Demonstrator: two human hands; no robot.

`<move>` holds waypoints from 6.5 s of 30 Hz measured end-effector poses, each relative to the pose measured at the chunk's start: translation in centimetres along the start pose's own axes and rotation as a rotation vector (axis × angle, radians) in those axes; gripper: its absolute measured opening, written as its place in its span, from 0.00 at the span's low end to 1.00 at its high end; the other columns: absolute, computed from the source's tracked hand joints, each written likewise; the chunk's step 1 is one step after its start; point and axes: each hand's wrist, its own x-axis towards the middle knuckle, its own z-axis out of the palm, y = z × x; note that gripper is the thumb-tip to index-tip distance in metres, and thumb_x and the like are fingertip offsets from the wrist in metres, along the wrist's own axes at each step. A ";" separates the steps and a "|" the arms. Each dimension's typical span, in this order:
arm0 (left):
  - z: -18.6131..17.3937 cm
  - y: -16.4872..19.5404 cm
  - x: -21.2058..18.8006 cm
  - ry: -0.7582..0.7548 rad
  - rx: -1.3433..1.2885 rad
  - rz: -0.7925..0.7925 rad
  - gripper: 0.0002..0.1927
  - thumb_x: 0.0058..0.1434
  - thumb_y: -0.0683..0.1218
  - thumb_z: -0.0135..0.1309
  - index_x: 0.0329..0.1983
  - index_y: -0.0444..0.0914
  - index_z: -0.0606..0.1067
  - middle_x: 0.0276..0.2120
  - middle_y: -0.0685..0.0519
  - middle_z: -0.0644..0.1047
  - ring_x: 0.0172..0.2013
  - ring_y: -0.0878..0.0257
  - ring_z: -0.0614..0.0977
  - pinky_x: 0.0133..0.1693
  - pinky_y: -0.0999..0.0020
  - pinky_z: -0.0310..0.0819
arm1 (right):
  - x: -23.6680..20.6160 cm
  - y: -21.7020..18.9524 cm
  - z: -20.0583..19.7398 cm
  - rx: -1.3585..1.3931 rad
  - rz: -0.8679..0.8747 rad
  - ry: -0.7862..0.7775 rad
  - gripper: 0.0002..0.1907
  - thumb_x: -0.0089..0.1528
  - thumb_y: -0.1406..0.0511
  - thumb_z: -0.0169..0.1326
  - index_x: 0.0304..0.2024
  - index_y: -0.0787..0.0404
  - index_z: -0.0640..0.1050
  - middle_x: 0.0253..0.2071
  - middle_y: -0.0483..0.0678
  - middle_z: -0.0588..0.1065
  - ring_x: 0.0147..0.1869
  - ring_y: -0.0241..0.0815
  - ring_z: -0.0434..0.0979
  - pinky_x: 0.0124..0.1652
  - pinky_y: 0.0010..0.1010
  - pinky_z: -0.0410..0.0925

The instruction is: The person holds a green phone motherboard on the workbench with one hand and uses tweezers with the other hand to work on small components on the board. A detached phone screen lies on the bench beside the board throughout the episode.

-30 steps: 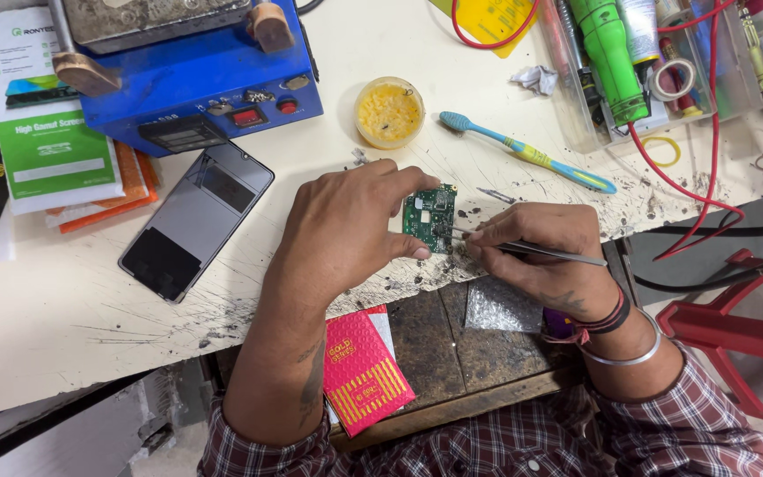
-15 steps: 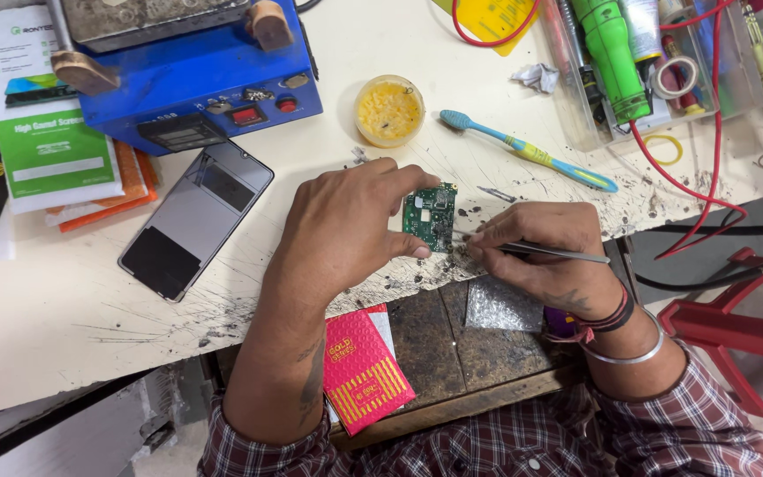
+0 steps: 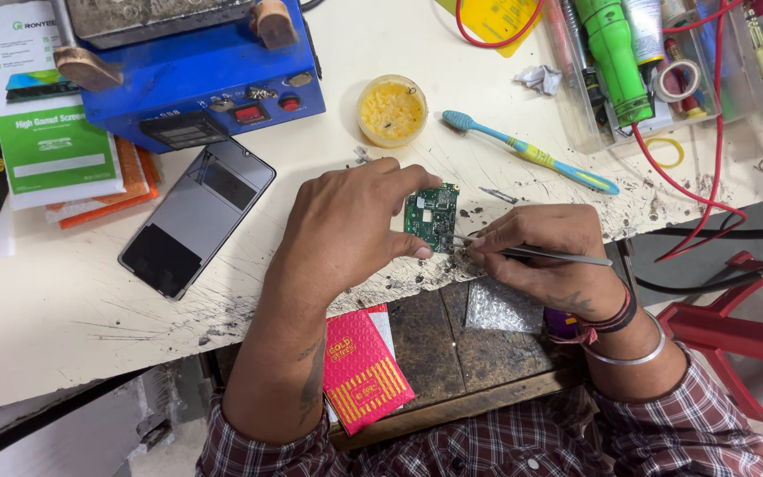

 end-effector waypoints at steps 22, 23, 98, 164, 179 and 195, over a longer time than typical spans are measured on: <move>0.0 0.0 -0.1 0.020 -0.014 0.018 0.35 0.36 0.55 0.74 0.51 0.49 0.78 0.34 0.56 0.80 0.38 0.60 0.85 0.41 0.57 0.78 | -0.1 -0.1 0.2 -0.054 -0.009 0.036 0.05 0.56 0.73 0.64 0.33 0.64 0.80 0.35 0.50 0.82 0.39 0.40 0.86 0.40 0.26 0.76; 0.0 0.0 -0.1 0.009 -0.011 0.008 0.35 0.36 0.55 0.74 0.51 0.49 0.78 0.34 0.56 0.80 0.38 0.60 0.85 0.41 0.57 0.78 | -0.1 -0.1 0.1 -0.043 -0.008 0.023 0.05 0.56 0.73 0.64 0.33 0.64 0.80 0.35 0.49 0.82 0.39 0.40 0.86 0.40 0.26 0.76; 0.1 -0.3 0.1 0.033 -0.013 0.024 0.35 0.35 0.55 0.74 0.50 0.48 0.78 0.33 0.56 0.80 0.37 0.59 0.85 0.41 0.57 0.78 | 0.1 0.0 0.2 -0.040 0.015 0.034 0.05 0.57 0.73 0.64 0.35 0.64 0.81 0.36 0.49 0.82 0.40 0.39 0.86 0.39 0.25 0.76; 0.2 -0.4 0.1 0.039 -0.016 0.029 0.35 0.36 0.55 0.74 0.50 0.48 0.78 0.34 0.55 0.81 0.39 0.58 0.85 0.41 0.57 0.78 | 0.2 0.1 0.3 -0.031 0.025 0.032 0.05 0.56 0.73 0.64 0.34 0.64 0.81 0.34 0.49 0.82 0.38 0.38 0.86 0.38 0.25 0.76; 0.2 -0.7 0.1 0.056 -0.018 0.043 0.34 0.36 0.55 0.74 0.50 0.48 0.78 0.34 0.55 0.80 0.39 0.58 0.85 0.41 0.56 0.78 | 0.3 0.0 0.2 -0.035 0.016 0.030 0.05 0.56 0.73 0.64 0.32 0.64 0.80 0.34 0.48 0.82 0.38 0.38 0.86 0.38 0.25 0.75; 0.2 -0.5 0.3 -0.007 -0.015 -0.005 0.35 0.36 0.56 0.74 0.51 0.49 0.77 0.36 0.56 0.81 0.40 0.59 0.85 0.42 0.57 0.78 | 0.1 0.2 0.3 -0.049 0.052 0.047 0.05 0.55 0.73 0.64 0.33 0.64 0.81 0.35 0.49 0.82 0.38 0.39 0.86 0.37 0.25 0.75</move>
